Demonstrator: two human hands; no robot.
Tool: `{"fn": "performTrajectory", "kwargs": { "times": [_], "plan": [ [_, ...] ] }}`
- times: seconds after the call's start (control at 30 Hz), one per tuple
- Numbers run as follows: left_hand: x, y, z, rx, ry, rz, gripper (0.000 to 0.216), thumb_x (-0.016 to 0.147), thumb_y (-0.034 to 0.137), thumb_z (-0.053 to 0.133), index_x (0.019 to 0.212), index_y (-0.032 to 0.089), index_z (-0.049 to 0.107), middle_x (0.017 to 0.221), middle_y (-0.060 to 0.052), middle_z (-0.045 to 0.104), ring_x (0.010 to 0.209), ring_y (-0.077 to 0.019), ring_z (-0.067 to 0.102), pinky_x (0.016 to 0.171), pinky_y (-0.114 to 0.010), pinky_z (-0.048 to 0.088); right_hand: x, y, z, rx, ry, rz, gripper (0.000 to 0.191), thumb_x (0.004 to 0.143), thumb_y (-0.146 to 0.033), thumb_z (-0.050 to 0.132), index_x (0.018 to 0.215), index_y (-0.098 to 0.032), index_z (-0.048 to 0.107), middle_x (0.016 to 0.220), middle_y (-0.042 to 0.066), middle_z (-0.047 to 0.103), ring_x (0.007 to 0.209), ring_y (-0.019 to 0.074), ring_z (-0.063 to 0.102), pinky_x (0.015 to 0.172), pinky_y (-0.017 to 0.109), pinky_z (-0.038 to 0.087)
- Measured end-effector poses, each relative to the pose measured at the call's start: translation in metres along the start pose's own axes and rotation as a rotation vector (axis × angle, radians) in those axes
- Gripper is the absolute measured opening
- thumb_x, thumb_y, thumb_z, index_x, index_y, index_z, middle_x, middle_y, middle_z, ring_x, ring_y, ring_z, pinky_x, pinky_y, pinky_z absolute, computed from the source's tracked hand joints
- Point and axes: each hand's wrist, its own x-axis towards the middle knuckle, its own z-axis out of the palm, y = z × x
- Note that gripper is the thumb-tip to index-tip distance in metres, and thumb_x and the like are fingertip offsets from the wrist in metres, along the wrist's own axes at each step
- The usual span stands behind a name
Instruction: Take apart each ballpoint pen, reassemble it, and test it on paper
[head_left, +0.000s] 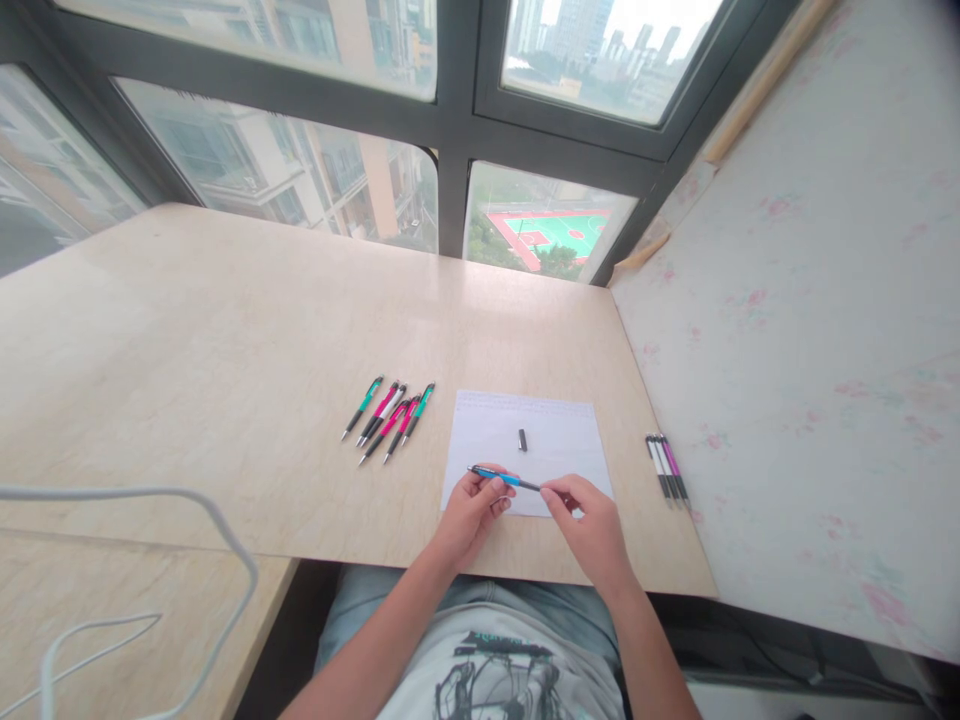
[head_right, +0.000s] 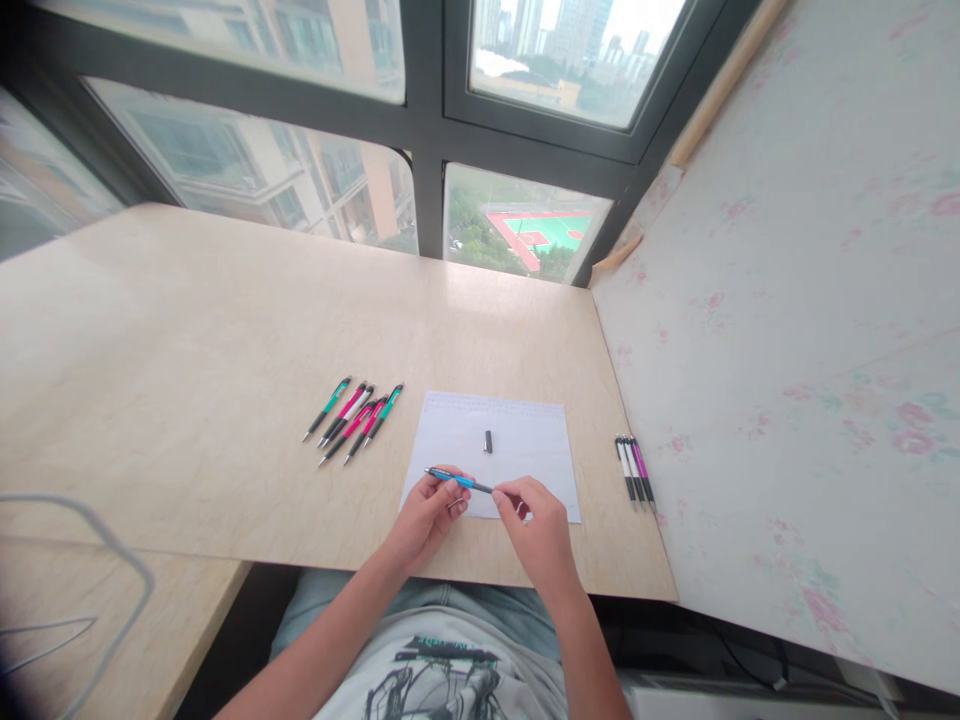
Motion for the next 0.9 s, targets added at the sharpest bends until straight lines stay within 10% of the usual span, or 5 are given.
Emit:
{"fn": "performTrajectory", "kwargs": {
  "times": [0.13, 0.3, 0.5, 0.9],
  "plan": [
    [-0.0006, 0.0003, -0.0002, 0.014, -0.011, 0.0, 0.027, 0.073, 0.025, 0.081, 0.094, 0.016, 0.065, 0.089, -0.005, 0.07, 0.076, -0.0123, 0.063, 0.069, -0.024, 0.046, -0.0005, 0.0002, 0.0032, -0.07, -0.001, 0.059, 0.043, 0.096, -0.043, 0.045, 0.064, -0.019, 0.061, 0.06, 0.002, 0.059, 0.057, 0.0149, 0.053, 0.059, 0.027, 0.041],
    [-0.0005, 0.0005, -0.0005, 0.011, -0.005, 0.003, 0.026, 0.073, 0.023, 0.08, 0.094, 0.015, 0.066, 0.088, -0.005, 0.07, 0.075, -0.0119, 0.063, 0.069, -0.024, 0.046, 0.0005, 0.0012, 0.0057, 0.029, -0.025, 0.06, 0.028, 0.092, -0.042, 0.053, 0.102, -0.018, 0.062, 0.092, 0.007, 0.068, 0.078, 0.0181, 0.062, 0.063, 0.026, 0.047],
    [0.0003, 0.0002, -0.0018, 0.021, -0.019, 0.002, 0.028, 0.073, 0.024, 0.081, 0.094, 0.015, 0.066, 0.087, -0.005, 0.07, 0.075, -0.012, 0.062, 0.069, -0.024, 0.046, 0.0045, 0.0009, 0.0044, -0.058, -0.105, 0.037, 0.04, 0.097, -0.042, 0.041, 0.07, -0.02, 0.059, 0.066, 0.002, 0.061, 0.063, 0.0157, 0.057, 0.062, 0.027, 0.042],
    [-0.0003, 0.0003, 0.0001, 0.031, -0.007, 0.007, 0.027, 0.072, 0.025, 0.081, 0.093, 0.016, 0.066, 0.087, -0.005, 0.07, 0.075, -0.012, 0.062, 0.069, -0.024, 0.046, 0.0058, -0.0018, 0.0054, -0.064, -0.113, 0.066, 0.036, 0.096, -0.043, 0.044, 0.074, -0.02, 0.059, 0.067, 0.0, 0.062, 0.061, 0.0146, 0.056, 0.058, 0.025, 0.04]
  ]
}}
